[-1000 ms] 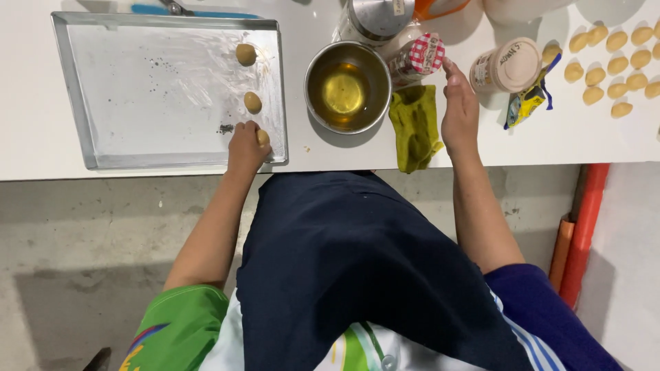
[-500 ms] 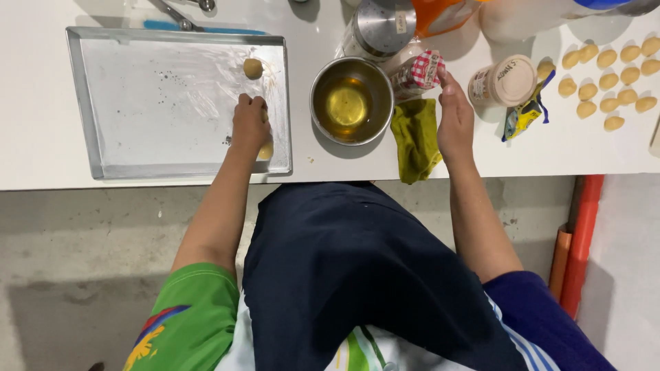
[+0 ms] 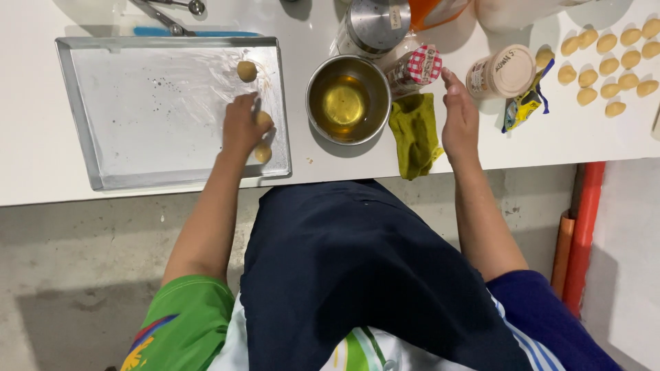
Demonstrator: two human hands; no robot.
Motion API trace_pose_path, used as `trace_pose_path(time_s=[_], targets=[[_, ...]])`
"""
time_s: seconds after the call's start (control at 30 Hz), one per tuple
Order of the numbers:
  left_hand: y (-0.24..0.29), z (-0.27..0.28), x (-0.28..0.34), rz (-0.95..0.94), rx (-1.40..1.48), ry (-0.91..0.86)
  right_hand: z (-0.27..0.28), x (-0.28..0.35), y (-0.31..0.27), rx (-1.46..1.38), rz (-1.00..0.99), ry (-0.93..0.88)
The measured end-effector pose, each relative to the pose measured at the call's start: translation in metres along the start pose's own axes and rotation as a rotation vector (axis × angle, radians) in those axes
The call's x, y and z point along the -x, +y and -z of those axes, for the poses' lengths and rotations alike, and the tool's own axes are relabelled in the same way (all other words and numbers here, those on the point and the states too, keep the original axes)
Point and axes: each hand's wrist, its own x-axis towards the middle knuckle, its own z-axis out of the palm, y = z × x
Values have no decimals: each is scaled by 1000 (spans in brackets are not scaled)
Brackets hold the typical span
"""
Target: Greasing a baking tray and rolling dough into small balls for baking.
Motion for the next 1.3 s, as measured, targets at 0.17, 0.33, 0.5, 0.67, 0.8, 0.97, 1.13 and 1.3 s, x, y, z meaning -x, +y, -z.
trace_pose_path(time_s=[0.17,0.33,0.5,0.67,0.8,0.97,1.13,1.3], targets=[[-32,-7,-46,409,289,11,15,0,3,-24,-3,39],[-45,-37,-78,220,132,106,14,2,-3,14,-25,67],[-58,-54,-90,186,74,126,22,8,1,44,-44,89],[-33,-36,-93,235,236,129,35,12,17,15,-78,140],[-38,-49,-97,226,289,101,49,16,17,11,-91,155],[-63,-65,-110,76,145,72,120,22,38,110,-18,309],[-66,-29,-111,216,78,37,245,38,129,227,-135,642],[32,44,-87,-22,10,317,323,16,244,258,-410,730]])
